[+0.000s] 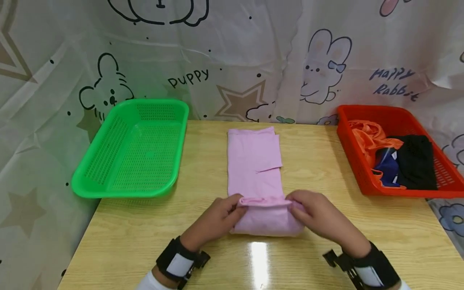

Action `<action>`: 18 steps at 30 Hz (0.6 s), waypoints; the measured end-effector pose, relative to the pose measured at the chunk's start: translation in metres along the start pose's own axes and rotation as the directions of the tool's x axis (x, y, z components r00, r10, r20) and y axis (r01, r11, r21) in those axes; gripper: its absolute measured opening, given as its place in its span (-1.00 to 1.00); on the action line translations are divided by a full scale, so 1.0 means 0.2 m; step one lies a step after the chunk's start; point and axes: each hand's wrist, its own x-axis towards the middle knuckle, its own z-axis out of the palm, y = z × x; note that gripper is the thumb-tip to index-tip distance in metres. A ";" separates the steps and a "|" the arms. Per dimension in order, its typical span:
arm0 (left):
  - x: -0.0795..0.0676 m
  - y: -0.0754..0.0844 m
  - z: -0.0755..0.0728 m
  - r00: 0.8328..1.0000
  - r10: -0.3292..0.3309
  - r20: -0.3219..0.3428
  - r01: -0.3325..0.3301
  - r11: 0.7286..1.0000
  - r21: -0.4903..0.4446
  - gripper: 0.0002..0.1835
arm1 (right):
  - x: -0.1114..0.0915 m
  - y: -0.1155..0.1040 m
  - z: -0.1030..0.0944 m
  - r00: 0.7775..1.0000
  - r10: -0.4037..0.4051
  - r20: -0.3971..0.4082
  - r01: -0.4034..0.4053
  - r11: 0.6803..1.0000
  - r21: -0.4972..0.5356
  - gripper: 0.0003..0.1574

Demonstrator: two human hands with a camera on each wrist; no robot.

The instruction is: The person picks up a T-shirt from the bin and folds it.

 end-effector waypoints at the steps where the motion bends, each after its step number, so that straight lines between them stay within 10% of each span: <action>1: 0.05 -0.03 -0.02 0.998 -0.043 -0.041 0.042 0.999 -0.022 -0.85 | 0.07 0.03 0.00 0.999 0.050 -0.017 -0.050 0.999 -0.002 -0.87; 4: 0.21 -0.14 -0.06 0.969 -0.192 -0.156 0.178 0.979 -0.095 -0.82 | 0.27 0.17 0.04 0.981 0.194 -0.028 -0.194 0.981 0.033 -0.88; 10: 0.35 -0.37 -0.02 0.857 -0.437 -0.274 0.435 0.897 -0.072 -0.60 | 0.47 0.43 0.25 0.925 0.372 0.082 -0.377 0.924 0.059 -0.64; 15: 0.26 -0.31 0.01 0.907 -0.316 -0.279 0.379 0.901 0.212 -0.42 | 0.40 0.44 0.22 0.941 0.339 0.010 -0.340 0.939 0.054 -0.58; 18: 0.15 -0.18 0.02 0.974 -0.137 -0.179 0.215 0.804 0.554 -0.42 | 0.29 0.36 0.18 0.968 0.229 -0.102 -0.229 0.973 0.011 -0.64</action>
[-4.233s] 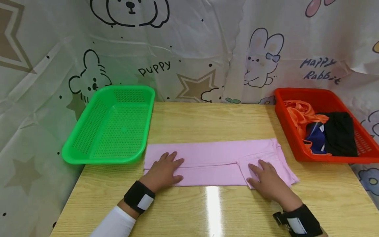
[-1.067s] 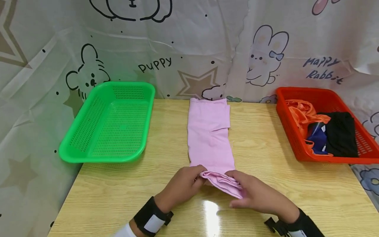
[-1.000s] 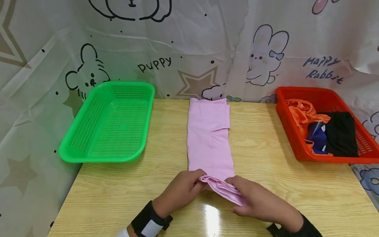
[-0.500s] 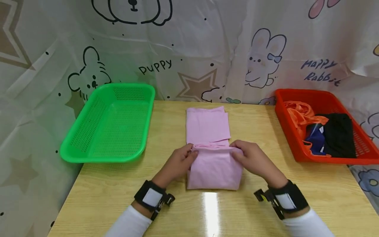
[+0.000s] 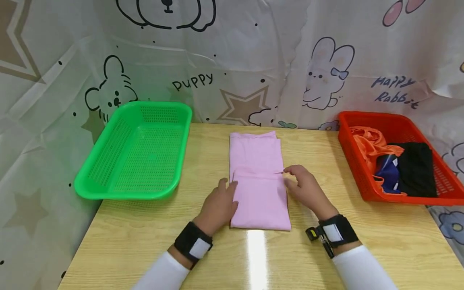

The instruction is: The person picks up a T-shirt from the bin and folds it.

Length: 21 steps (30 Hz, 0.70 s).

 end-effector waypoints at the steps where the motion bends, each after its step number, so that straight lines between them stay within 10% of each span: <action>1: -0.05 0.02 -0.02 0.996 0.086 0.019 -0.087 0.991 0.101 -0.44 | -0.06 -0.02 0.00 0.998 -0.052 -0.017 0.052 0.998 -0.023 -0.67; 5: -0.21 0.06 -0.04 0.930 0.351 0.114 -0.369 0.876 0.311 -0.58 | -0.30 -0.10 0.03 0.959 -0.271 0.079 0.279 0.951 -0.135 -0.62; 8: -0.23 0.04 -0.02 0.914 0.384 0.131 -0.404 0.828 0.388 -0.77 | -0.40 -0.13 0.08 0.925 -0.309 0.221 0.350 0.919 -0.181 -0.51; 15: -0.17 -0.01 0.01 0.942 0.317 0.111 -0.335 0.862 0.382 -0.90 | -0.35 -0.10 0.11 0.918 -0.289 0.272 0.358 0.899 -0.253 -0.61; 21: -0.21 0.02 -0.03 0.966 0.231 0.117 -0.244 0.963 0.118 -0.86 | -0.42 -0.14 0.08 0.947 -0.228 0.224 0.271 0.946 -0.180 -0.77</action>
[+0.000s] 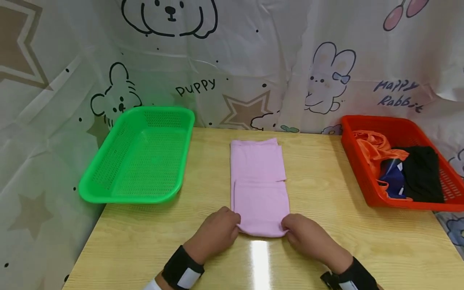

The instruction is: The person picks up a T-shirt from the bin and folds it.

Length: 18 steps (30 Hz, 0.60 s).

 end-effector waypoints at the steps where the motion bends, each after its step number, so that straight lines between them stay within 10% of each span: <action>1: -0.02 0.01 -0.02 1.000 -0.016 0.002 0.016 0.998 -0.066 -0.86 | -0.03 -0.02 -0.02 1.000 0.006 0.001 -0.006 0.998 0.065 -0.76; 5: -0.10 0.05 -0.14 0.999 -0.020 -0.044 0.004 0.941 -0.339 -0.90 | -0.13 -0.10 -0.15 0.998 0.029 -0.052 -0.011 0.947 0.320 -0.75; 11: 0.02 0.06 -0.31 0.976 -0.182 -0.118 0.050 0.716 -0.696 -0.86 | 0.00 -0.09 -0.34 0.960 0.222 -0.174 -0.115 0.872 0.475 -0.83; 16: 0.26 -0.04 -0.28 0.847 -0.527 -0.064 0.234 0.479 -0.846 -0.79 | 0.33 0.07 -0.36 0.882 0.449 -0.141 -0.303 0.772 0.559 -0.76; 18: 0.34 -0.11 -0.21 0.802 -0.595 -0.042 0.272 0.428 -0.862 -0.68 | 0.45 0.14 -0.31 0.858 0.504 -0.101 -0.355 0.723 0.593 -0.71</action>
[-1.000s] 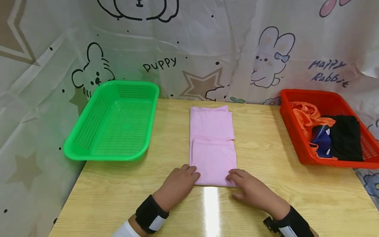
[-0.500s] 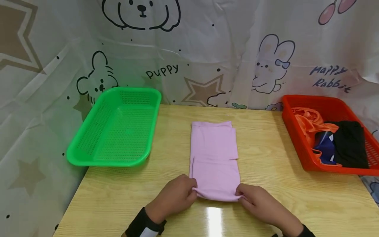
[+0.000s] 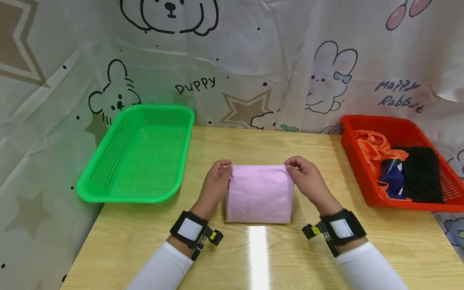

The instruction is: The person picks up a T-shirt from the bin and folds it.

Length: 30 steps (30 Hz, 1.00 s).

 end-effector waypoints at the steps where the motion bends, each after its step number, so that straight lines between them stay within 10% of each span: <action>1: 0.04 -0.05 0.01 1.000 -0.008 -0.019 0.009 1.000 0.018 -0.64 | 0.05 0.02 0.03 0.999 0.031 0.008 -0.031 0.999 0.008 -0.70; 5: 0.07 -0.15 0.04 0.994 0.068 0.083 -0.090 0.949 0.303 -0.48 | 0.14 0.13 0.11 0.989 0.125 0.083 -0.120 0.991 -0.065 -0.63; 11: 0.00 -0.20 0.09 0.889 0.321 0.326 -0.457 0.616 0.642 -0.54 | 0.06 0.14 0.15 0.991 -0.115 0.065 0.130 0.935 -0.329 -0.64; 16: -0.03 -0.18 0.13 0.868 0.209 0.451 -0.494 0.449 0.744 -0.44 | -0.03 0.11 0.22 0.925 -0.323 0.198 0.379 0.787 -0.488 -0.63; 22: -0.01 -0.18 0.14 0.874 0.108 0.473 -0.472 0.413 0.779 -0.43 | -0.03 0.16 0.27 0.920 -0.269 0.286 0.384 0.765 -0.517 -0.62; 30: 0.03 -0.12 0.03 0.867 0.395 0.303 -0.478 0.488 0.731 -0.63 | -0.01 0.08 0.10 0.948 -0.271 0.168 0.318 0.783 -0.534 -0.60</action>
